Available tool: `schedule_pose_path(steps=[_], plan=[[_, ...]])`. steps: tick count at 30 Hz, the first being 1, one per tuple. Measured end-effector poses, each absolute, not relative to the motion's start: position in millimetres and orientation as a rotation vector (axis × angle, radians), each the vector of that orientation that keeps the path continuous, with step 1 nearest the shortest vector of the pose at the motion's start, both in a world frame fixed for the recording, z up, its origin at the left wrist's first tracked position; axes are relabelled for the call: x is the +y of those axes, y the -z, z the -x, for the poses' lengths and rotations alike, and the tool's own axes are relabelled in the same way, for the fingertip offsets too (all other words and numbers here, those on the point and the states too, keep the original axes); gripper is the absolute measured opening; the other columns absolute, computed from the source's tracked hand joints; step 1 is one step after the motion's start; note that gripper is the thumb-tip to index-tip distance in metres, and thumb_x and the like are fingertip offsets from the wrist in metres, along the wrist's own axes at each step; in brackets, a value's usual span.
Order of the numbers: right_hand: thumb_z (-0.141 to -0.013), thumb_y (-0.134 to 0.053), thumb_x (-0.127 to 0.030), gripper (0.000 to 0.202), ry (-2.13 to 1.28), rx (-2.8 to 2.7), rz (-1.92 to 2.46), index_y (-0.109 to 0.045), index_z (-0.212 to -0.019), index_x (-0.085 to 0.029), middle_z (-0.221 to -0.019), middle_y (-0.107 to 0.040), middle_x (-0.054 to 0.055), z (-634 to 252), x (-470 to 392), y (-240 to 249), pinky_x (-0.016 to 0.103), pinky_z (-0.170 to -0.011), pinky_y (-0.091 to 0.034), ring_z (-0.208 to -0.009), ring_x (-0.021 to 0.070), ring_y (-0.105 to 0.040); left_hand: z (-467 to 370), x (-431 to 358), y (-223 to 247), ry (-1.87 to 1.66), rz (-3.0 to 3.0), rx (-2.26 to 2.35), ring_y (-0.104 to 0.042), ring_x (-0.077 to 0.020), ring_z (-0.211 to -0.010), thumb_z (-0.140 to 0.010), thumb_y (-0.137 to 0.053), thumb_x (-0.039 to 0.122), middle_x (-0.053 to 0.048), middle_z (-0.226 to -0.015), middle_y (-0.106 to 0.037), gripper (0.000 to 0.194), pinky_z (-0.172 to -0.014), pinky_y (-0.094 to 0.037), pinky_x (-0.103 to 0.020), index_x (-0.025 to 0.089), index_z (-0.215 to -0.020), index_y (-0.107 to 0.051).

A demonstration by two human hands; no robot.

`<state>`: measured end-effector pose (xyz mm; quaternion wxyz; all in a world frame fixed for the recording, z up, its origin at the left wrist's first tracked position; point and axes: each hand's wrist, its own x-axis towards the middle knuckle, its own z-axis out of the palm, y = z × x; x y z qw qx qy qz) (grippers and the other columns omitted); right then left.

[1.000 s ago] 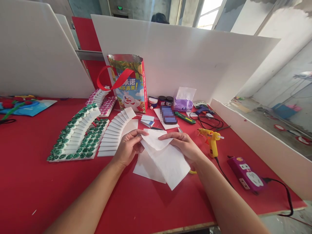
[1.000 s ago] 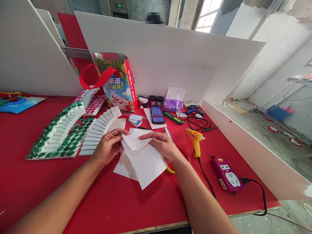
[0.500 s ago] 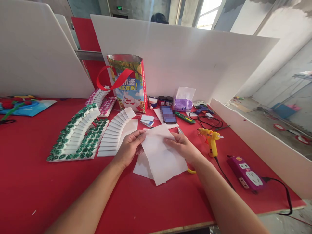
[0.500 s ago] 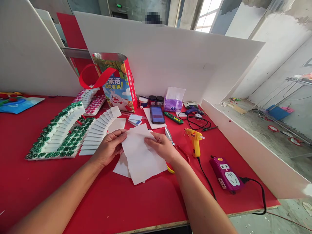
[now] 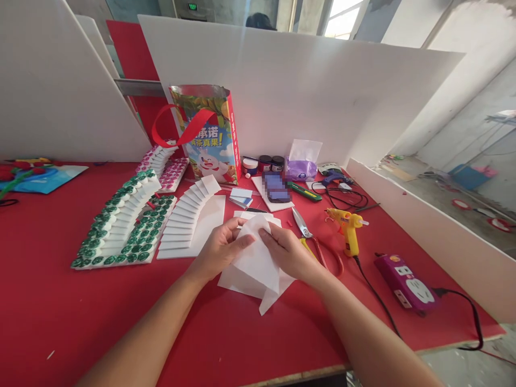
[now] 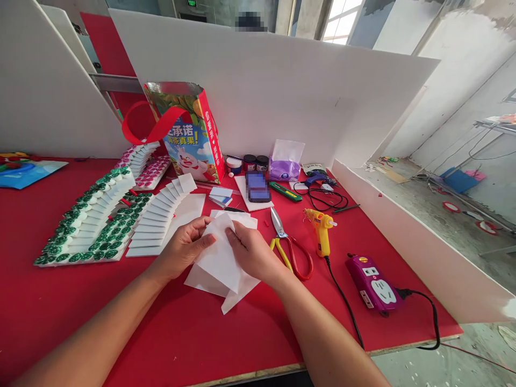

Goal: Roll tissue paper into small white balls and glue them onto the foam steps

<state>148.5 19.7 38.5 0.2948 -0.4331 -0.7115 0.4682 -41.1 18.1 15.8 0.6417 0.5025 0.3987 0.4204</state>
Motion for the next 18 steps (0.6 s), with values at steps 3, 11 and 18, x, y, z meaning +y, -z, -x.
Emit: schedule_pose_path(steps=[3,11,18], plan=[[-0.105,-0.037,-0.038,0.027,-1.119,-2.043,1.15,-0.046,-0.086,-0.022,-0.07,-0.051,-0.002,-148,17,-42,0.026,-0.057,-0.035,-0.06,0.012,-0.045,39,18,-14,-0.975,-1.105,0.955,-0.061,-0.013,-0.06,-0.071,-0.086,0.054,0.002,-0.072,-0.069,0.057,-0.056,-0.047,-0.022,0.018,-0.107,-0.061],[-0.099,-0.05,-0.038,0.025,-0.717,-2.481,1.196,-0.052,-0.085,-0.018,-0.087,-0.061,0.006,-139,5,-44,0.028,-0.063,-0.032,-0.069,0.014,-0.048,36,14,-12,-1.211,-1.351,1.116,-0.046,-0.0085,-0.057,-0.073,-0.085,0.042,0.005,-0.061,-0.055,0.034,-0.054,-0.038,-0.019,0.017,-0.074,-0.061],[-0.088,-0.054,-0.01,0.015,-0.749,-2.533,1.289,-0.048,-0.077,-0.019,-0.075,-0.056,0.001,-134,5,-47,0.027,-0.06,-0.025,-0.063,0.0118,-0.042,36,13,-17,-1.326,-1.467,1.183,-0.041,-0.0093,-0.056,-0.082,-0.074,0.041,0.005,-0.059,-0.047,0.036,-0.054,-0.037,-0.021,0.018,-0.063,-0.054]])
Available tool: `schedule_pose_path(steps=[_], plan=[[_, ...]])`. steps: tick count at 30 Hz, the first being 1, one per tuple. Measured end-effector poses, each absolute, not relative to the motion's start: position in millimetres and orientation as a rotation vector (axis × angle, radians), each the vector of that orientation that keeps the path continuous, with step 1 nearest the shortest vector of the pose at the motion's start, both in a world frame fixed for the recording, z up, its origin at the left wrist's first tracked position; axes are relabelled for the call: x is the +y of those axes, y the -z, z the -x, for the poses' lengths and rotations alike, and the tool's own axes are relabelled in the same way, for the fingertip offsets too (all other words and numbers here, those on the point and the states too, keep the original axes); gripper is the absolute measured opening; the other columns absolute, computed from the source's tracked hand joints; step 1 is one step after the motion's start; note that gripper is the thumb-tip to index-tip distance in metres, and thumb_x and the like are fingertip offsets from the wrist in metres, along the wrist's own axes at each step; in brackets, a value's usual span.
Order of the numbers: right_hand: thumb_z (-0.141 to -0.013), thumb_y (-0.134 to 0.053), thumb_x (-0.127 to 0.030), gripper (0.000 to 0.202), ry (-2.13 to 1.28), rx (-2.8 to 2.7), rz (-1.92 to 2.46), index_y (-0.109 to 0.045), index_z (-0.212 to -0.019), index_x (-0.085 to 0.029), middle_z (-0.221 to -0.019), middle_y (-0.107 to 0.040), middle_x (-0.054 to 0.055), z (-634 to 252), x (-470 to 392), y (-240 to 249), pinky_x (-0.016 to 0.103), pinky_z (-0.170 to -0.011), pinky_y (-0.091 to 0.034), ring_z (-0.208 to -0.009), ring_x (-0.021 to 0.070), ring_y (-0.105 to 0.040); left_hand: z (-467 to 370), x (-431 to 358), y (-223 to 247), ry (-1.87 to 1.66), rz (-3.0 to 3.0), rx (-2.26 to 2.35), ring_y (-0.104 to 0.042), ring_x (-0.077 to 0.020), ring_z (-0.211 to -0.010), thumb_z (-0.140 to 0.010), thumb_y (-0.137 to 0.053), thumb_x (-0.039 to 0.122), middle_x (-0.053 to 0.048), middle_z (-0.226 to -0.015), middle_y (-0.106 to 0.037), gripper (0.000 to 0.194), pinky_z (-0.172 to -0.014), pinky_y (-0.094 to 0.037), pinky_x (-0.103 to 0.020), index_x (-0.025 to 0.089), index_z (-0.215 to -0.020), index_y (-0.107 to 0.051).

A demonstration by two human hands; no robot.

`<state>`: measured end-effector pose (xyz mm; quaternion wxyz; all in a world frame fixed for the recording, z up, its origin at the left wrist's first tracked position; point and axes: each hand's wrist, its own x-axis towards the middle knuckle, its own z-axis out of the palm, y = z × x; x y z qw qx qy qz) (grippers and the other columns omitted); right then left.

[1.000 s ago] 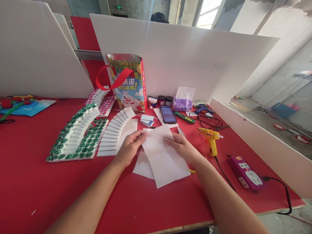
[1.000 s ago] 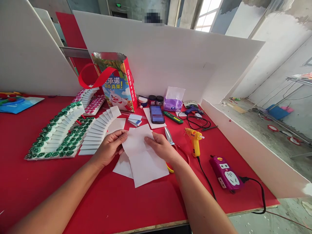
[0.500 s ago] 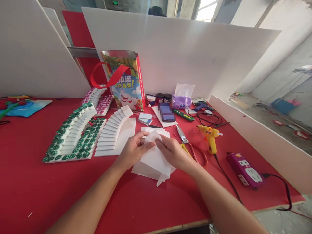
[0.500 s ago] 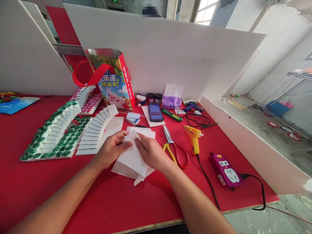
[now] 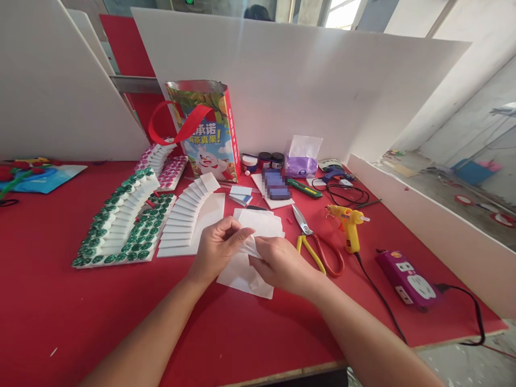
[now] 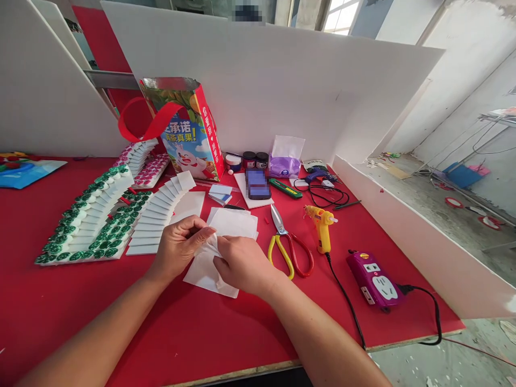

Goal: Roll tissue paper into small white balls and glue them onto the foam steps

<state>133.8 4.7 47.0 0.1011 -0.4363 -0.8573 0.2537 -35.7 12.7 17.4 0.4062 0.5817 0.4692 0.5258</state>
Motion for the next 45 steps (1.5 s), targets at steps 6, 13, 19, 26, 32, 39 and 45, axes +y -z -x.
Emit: schedule_pose_path(steps=[6,13,19,26,32,39,45], plan=[[-0.088,-0.045,-0.013,0.03,-0.997,-2.275,1.309,-0.025,-0.067,-0.023,-0.06,-0.035,-0.006,-143,6,-54,0.028,-0.055,-0.02,-0.055,0.0101,-0.029,42,11,-25,-1.07,-1.52,1.053,-0.043,-0.0104,-0.056,-0.083,-0.071,0.055,0.004,-0.07,-0.05,0.049,-0.05,-0.035,-0.022,0.018,-0.115,-0.069],[-0.093,-0.042,-0.017,0.026,-1.057,-2.247,1.362,-0.033,-0.069,-0.022,-0.06,-0.037,-0.005,-147,8,-56,0.026,-0.054,-0.022,-0.054,0.0097,-0.03,44,10,-24,-0.79,-1.44,0.967,-0.036,-0.0078,-0.042,-0.083,-0.076,0.05,0.008,-0.053,-0.048,0.06,-0.043,-0.029,-0.021,0.017,-0.131,-0.064],[-0.1,-0.042,-0.018,0.021,-0.52,-2.736,1.481,-0.057,-0.085,-0.016,-0.074,-0.062,0.005,-141,6,-63,0.031,-0.056,-0.019,-0.057,0.0136,-0.041,37,12,-22,-0.854,-1.294,0.897,-0.034,-0.0061,-0.041,-0.077,-0.081,0.05,0.007,-0.055,-0.05,0.047,-0.039,-0.026,-0.021,0.016,-0.106,-0.066],[-0.099,-0.044,-0.016,0.017,-0.316,-2.873,1.566,-0.06,-0.103,-0.014,-0.09,-0.071,0.01,-137,2,-65,0.033,-0.055,-0.018,-0.067,0.0194,-0.058,37,12,-17,-0.985,-1.342,1.027,-0.038,-0.0061,-0.05,-0.088,-0.071,0.045,0.009,-0.061,-0.042,0.032,-0.047,-0.03,-0.019,0.02,-0.084,-0.051],[-0.089,-0.049,-0.012,0.01,-0.462,-2.616,1.573,-0.056,-0.087,-0.018,-0.074,-0.06,0.002,-157,7,-72,0.029,-0.057,-0.02,-0.061,0.0147,-0.044,43,14,-26,-1.028,-1.297,0.908,-0.042,-0.0068,-0.051,-0.09,-0.069,0.04,0.007,-0.065,-0.048,0.028,-0.051,-0.034,-0.021,0.021,-0.088,-0.049],[-0.087,-0.05,-0.008,0.015,-0.745,-2.539,1.652,-0.046,-0.079,-0.021,-0.066,-0.049,-0.002,-164,-1,-88,0.027,-0.056,-0.022,-0.058,0.0125,-0.038,44,14,-20,-1.026,-1.268,0.817,-0.046,-0.0089,-0.053,-0.092,-0.068,0.04,0.004,-0.06,-0.052,0.024,-0.055,-0.034,-0.025,0.016,-0.091,-0.065],[-0.091,-0.05,-0.013,0.01,-0.981,-2.504,1.737,-0.055,-0.091,-0.021,-0.069,-0.061,0.0,-211,-28,-102,0.028,-0.055,-0.032,-0.057,0.0156,-0.053,55,17,-31,-1.107,-1.126,0.842,-0.043,-0.0074,-0.051,-0.087,-0.074,0.041,0.003,-0.061,-0.053,0.025,-0.052,-0.03,-0.023,0.017,-0.086,-0.067]])
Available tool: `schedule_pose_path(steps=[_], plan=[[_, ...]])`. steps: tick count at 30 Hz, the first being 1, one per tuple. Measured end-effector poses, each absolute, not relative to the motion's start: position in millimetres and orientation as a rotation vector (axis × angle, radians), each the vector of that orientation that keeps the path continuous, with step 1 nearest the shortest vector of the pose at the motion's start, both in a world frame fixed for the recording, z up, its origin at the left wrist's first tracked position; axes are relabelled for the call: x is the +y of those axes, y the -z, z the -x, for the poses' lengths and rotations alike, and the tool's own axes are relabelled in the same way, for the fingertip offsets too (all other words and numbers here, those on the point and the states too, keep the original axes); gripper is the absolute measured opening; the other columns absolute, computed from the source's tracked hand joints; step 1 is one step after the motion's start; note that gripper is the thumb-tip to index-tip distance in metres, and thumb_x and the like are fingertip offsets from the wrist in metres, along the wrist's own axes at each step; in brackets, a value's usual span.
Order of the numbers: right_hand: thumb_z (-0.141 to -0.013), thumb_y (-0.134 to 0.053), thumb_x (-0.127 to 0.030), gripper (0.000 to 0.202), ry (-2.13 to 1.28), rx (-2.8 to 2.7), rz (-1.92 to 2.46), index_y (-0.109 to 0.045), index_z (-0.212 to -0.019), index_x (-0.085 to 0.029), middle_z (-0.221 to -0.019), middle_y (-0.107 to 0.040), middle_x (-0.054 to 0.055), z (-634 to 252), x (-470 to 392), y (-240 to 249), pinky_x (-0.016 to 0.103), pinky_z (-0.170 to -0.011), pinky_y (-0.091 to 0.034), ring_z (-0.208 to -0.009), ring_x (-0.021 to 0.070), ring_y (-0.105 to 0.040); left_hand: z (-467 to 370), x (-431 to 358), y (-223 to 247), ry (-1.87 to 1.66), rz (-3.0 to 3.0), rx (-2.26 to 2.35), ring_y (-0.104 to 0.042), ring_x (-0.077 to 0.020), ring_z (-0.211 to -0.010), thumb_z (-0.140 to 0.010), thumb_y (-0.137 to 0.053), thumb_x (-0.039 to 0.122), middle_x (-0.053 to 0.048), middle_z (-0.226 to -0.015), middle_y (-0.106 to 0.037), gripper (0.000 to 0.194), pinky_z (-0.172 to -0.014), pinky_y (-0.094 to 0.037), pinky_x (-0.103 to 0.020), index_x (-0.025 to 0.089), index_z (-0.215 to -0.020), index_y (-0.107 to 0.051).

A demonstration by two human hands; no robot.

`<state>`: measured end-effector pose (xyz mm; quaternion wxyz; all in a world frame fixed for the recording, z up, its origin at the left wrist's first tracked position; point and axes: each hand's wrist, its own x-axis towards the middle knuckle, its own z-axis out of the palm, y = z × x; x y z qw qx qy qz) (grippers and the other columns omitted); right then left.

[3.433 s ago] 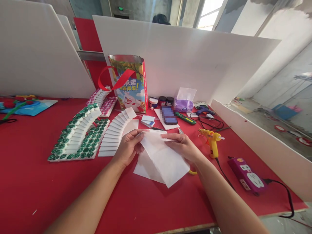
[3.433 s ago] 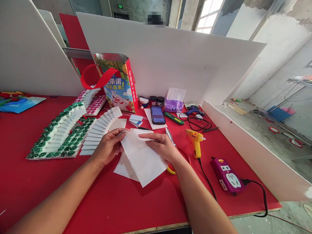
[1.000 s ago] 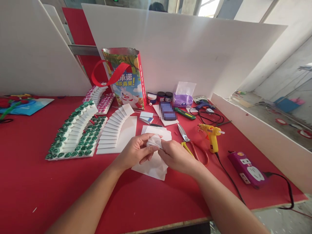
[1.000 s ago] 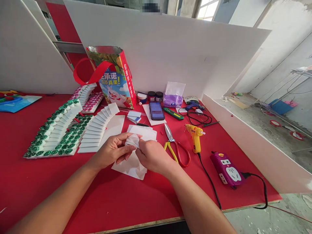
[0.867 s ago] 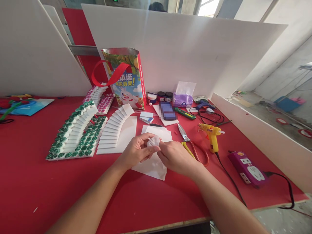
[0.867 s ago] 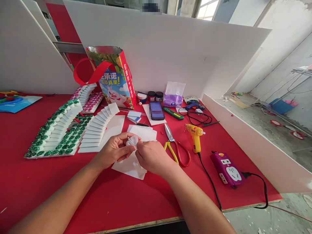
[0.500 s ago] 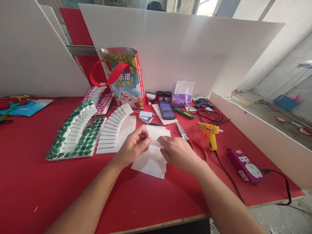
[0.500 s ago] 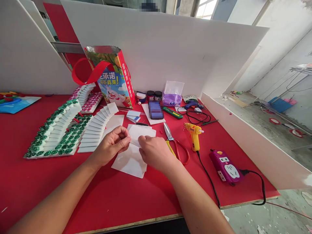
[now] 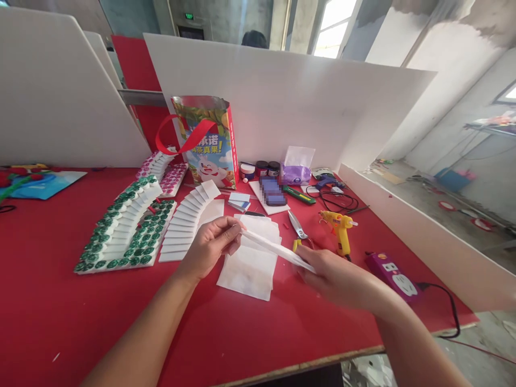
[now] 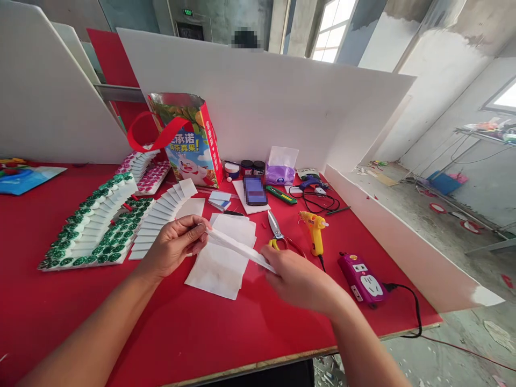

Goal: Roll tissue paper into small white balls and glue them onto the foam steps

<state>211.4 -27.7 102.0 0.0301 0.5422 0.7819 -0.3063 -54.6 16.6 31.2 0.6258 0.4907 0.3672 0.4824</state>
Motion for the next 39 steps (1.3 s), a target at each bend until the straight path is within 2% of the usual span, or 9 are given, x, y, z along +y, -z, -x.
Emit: schedule_pose_path(steps=[3,5,8,11,15,19,23,27,39], plan=[[-0.084,-0.068,-0.028,0.014,0.954,2.397,-1.603,-0.069,-0.097,-0.023,-0.072,-0.068,0.005,-243,-33,-122,0.032,-0.056,-0.041,-0.063,0.0218,-0.062,58,19,-47,-0.974,-1.238,0.833,-0.043,-0.0082,-0.051,-0.088,-0.073,0.04,0.003,-0.061,-0.053,0.025,-0.052,-0.031,-0.024,0.017,-0.084,-0.067],[-0.081,-0.074,-0.036,0.026,1.091,2.552,-1.765,-0.073,-0.105,-0.025,-0.099,-0.076,0.011,-249,-27,-134,0.037,-0.07,-0.052,-0.085,0.0275,-0.07,57,21,-58,-0.919,-1.335,0.805,-0.044,-0.0092,-0.052,-0.088,-0.071,0.041,0.003,-0.06,-0.051,0.025,-0.052,-0.031,-0.024,0.017,-0.083,-0.068],[-0.083,-0.073,-0.044,0.032,1.891,2.746,-1.81,-0.073,-0.109,-0.024,-0.122,-0.074,0.013,-229,-2,-134,0.046,-0.096,-0.054,-0.115,0.0323,-0.068,53,25,-66,-0.867,-1.397,0.77,-0.043,-0.0103,-0.052,-0.088,-0.07,0.043,0.002,-0.059,-0.05,0.026,-0.052,-0.031,-0.025,0.017,-0.083,-0.069],[-0.083,-0.073,-0.052,0.037,2.612,2.535,-1.689,-0.071,-0.099,-0.019,-0.113,-0.076,0.012,-188,25,-111,0.045,-0.099,-0.054,-0.111,0.0285,-0.071,49,25,-60,-0.907,-1.399,0.779,-0.041,-0.0088,-0.052,-0.087,-0.071,0.041,0.002,-0.065,-0.051,0.025,-0.052,-0.03,-0.026,0.017,-0.081,-0.066],[-0.088,-0.067,-0.062,0.048,2.603,1.999,-1.456,-0.067,-0.096,-0.014,-0.087,-0.073,0.008,-149,35,-73,0.033,-0.076,-0.059,-0.078,0.0192,-0.073,48,22,-43,-0.924,-1.432,0.843,-0.041,-0.0093,-0.055,-0.091,-0.065,0.039,0.002,-0.064,-0.051,0.023,-0.054,-0.03,-0.025,0.017,-0.085,-0.064],[-0.093,-0.065,-0.054,0.04,2.395,2.056,-1.556,-0.06,-0.084,-0.015,-0.067,-0.053,-0.005,-144,24,-61,0.021,-0.054,-0.047,-0.052,0.0069,-0.053,51,20,-33,-0.92,-1.452,0.908,-0.039,-0.0096,-0.055,-0.09,-0.063,0.035,0.002,-0.065,-0.053,0.018,-0.054,-0.029,-0.026,0.017,-0.087,-0.065],[-0.1,-0.054,-0.041,0.031,2.214,2.248,-1.569,-0.063,-0.088,-0.014,-0.068,-0.045,-0.005,-148,22,-62,0.02,-0.049,-0.034,-0.052,0.0053,-0.039,49,19,-30,-0.931,-1.406,0.917,-0.043,-0.0104,-0.059,-0.09,-0.062,0.035,0.0,-0.072,-0.06,0.019,-0.057,-0.034,-0.026,0.018,-0.098,-0.065],[-0.1,-0.052,-0.037,0.028,2.028,2.44,-1.608,-0.059,-0.083,-0.015,-0.066,-0.043,-0.005,-149,23,-58,0.023,-0.05,-0.028,-0.054,0.0067,-0.034,44,19,-28,-0.889,-1.29,0.957,-0.043,-0.0092,-0.055,-0.091,-0.062,0.053,-0.001,-0.073,-0.062,0.038,-0.053,-0.033,-0.025,0.017,-0.104,-0.063],[-0.09,-0.062,-0.059,0.044,2.327,2.182,-1.437,-0.063,-0.085,-0.016,-0.067,-0.04,-0.005,-163,29,-57,0.024,-0.051,-0.026,-0.057,0.0079,-0.032,49,21,-26,-0.912,-1.346,0.873,-0.05,-0.0075,-0.058,-0.086,-0.076,0.038,0.002,-0.076,-0.062,0.027,-0.056,-0.038,-0.023,0.019,-0.103,-0.067]])
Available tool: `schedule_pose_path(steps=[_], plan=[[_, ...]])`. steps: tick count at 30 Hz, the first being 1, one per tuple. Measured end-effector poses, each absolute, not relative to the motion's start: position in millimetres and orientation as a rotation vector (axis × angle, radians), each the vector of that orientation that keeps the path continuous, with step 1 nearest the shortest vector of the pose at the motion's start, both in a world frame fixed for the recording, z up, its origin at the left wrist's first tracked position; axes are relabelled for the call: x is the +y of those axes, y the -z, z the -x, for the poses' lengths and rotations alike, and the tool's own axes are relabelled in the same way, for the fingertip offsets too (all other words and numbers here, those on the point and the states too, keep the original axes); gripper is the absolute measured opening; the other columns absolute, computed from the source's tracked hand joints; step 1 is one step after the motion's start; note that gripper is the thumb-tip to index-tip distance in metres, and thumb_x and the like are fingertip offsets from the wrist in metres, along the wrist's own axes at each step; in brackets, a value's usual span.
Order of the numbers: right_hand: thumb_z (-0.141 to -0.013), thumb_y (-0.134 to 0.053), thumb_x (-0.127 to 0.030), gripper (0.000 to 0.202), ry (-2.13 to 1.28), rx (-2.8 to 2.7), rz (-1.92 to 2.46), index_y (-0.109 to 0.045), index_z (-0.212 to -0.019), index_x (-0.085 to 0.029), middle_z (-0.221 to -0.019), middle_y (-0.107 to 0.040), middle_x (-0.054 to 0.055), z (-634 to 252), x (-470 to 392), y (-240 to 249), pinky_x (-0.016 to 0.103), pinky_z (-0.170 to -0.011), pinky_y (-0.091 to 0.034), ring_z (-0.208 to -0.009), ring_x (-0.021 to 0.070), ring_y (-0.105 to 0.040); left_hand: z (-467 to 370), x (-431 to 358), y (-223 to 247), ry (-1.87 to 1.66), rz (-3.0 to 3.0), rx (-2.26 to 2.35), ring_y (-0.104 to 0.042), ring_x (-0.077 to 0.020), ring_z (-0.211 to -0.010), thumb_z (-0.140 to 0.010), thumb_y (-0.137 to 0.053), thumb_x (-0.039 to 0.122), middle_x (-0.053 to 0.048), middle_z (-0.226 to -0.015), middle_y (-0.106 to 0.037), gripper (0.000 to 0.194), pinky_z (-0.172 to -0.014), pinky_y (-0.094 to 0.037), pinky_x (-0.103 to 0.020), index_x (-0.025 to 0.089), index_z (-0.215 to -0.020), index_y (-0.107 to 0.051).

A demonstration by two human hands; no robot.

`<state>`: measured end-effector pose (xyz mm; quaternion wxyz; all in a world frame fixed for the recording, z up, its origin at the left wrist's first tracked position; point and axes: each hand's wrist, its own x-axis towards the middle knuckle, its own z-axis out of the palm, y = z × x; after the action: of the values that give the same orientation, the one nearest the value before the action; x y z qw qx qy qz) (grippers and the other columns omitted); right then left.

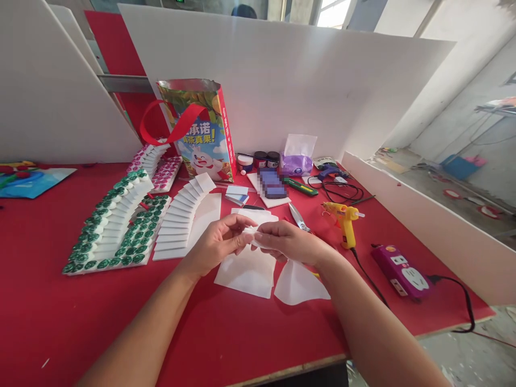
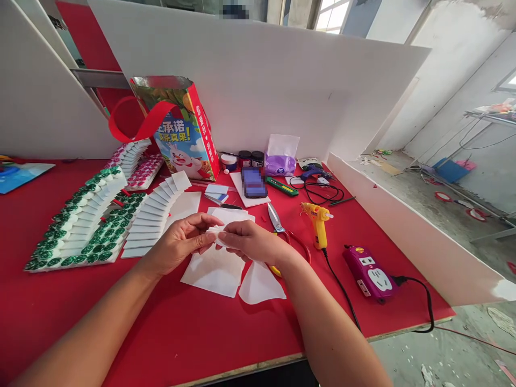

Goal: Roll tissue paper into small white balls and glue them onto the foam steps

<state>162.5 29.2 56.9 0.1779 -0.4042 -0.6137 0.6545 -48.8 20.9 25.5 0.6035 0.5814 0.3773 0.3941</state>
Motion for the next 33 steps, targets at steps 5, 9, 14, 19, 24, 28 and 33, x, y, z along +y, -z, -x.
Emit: schedule_pose_path(steps=[5,9,14,19,24,28,33], plan=[[-0.09,-0.064,-0.06,0.046,-1.887,-1.857,1.11,-0.063,-0.088,-0.015,-0.067,-0.041,-0.006,-164,28,-59,0.024,-0.051,-0.025,-0.055,0.0065,-0.031,51,21,-26,-0.795,-1.339,0.809,-0.054,-0.0097,-0.062,-0.082,-0.08,0.034,0.001,-0.074,-0.064,0.024,-0.056,-0.038,-0.022,0.018,-0.092,-0.065],[-0.09,-0.065,-0.055,0.04,-1.888,-1.878,1.061,-0.065,-0.09,-0.015,-0.064,-0.038,-0.008,-166,27,-62,0.024,-0.051,-0.024,-0.055,0.0064,-0.03,50,23,-19,-0.847,-1.257,0.761,-0.051,-0.0087,-0.06,-0.08,-0.083,0.033,0.002,-0.071,-0.059,0.027,-0.054,-0.034,-0.021,0.018,-0.081,-0.06],[-0.08,-0.078,-0.046,0.034,-1.788,-1.814,1.047,-0.064,-0.084,-0.015,-0.066,-0.049,-0.006,-163,30,-57,0.024,-0.053,-0.028,-0.058,0.0071,-0.038,48,24,-15,-0.934,-1.134,0.736,-0.041,-0.0049,-0.055,-0.077,-0.085,0.028,0.004,-0.072,-0.054,0.029,-0.052,-0.03,-0.02,0.017,-0.077,-0.058],[-0.081,-0.076,-0.042,0.03,-1.821,-1.75,1.012,-0.063,-0.082,-0.016,-0.07,-0.062,-0.002,-159,30,-50,0.024,-0.056,-0.039,-0.057,0.0092,-0.052,47,23,-15,-0.974,-1.142,0.768,-0.04,-0.0052,-0.058,-0.078,-0.083,0.027,0.004,-0.077,-0.051,0.029,-0.055,-0.032,-0.021,0.018,-0.078,-0.056],[-0.087,-0.071,-0.054,0.039,-1.933,-1.688,1.059,-0.059,-0.082,-0.016,-0.066,-0.057,-0.003,-161,30,-49,0.024,-0.052,-0.038,-0.052,0.0078,-0.049,48,23,-15,-0.948,-1.316,0.906,-0.046,-0.0069,-0.061,-0.084,-0.079,0.033,0.003,-0.08,-0.055,0.022,-0.057,-0.036,-0.022,0.019,-0.092,-0.065],[-0.09,-0.067,-0.053,0.039,-1.872,-1.712,1.094,-0.061,-0.083,-0.015,-0.065,-0.045,-0.006,-163,31,-49,0.023,-0.05,-0.031,-0.054,0.0062,-0.039,49,24,-15,-0.905,-1.361,0.921,-0.049,-0.0087,-0.061,-0.083,-0.079,0.037,0.002,-0.073,-0.057,0.023,-0.059,-0.039,-0.023,0.017,-0.088,-0.066],[-0.09,-0.066,-0.047,0.033,-1.901,-1.701,1.146,-0.062,-0.082,-0.015,-0.063,-0.046,-0.006,-164,32,-54,0.024,-0.049,-0.027,-0.051,0.0055,-0.036,47,24,-19,-0.945,-1.436,0.872,-0.056,-0.012,-0.066,-0.081,-0.081,0.037,0.001,-0.074,-0.061,0.025,-0.061,-0.044,-0.025,0.018,-0.081,-0.066]])
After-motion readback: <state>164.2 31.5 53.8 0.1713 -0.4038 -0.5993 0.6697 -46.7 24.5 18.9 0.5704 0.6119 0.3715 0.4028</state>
